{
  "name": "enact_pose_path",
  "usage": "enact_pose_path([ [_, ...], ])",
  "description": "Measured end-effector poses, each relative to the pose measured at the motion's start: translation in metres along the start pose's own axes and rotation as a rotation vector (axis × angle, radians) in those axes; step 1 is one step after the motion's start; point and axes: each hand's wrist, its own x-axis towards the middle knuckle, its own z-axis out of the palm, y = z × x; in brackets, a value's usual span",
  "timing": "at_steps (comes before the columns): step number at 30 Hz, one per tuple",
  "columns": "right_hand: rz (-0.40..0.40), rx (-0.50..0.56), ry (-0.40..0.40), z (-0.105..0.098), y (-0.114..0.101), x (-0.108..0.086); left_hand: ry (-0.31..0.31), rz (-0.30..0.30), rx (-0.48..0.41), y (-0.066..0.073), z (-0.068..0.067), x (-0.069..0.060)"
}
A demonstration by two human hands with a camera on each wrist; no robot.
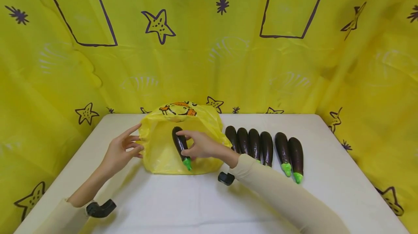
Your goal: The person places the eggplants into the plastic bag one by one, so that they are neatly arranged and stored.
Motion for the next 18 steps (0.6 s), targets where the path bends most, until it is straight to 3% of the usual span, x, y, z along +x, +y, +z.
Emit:
enact_pose_path([
  [18,0.038,0.097,0.108,0.016,0.011,0.055,-0.004,-0.035,-0.009,0.0,0.001,0.001],
])
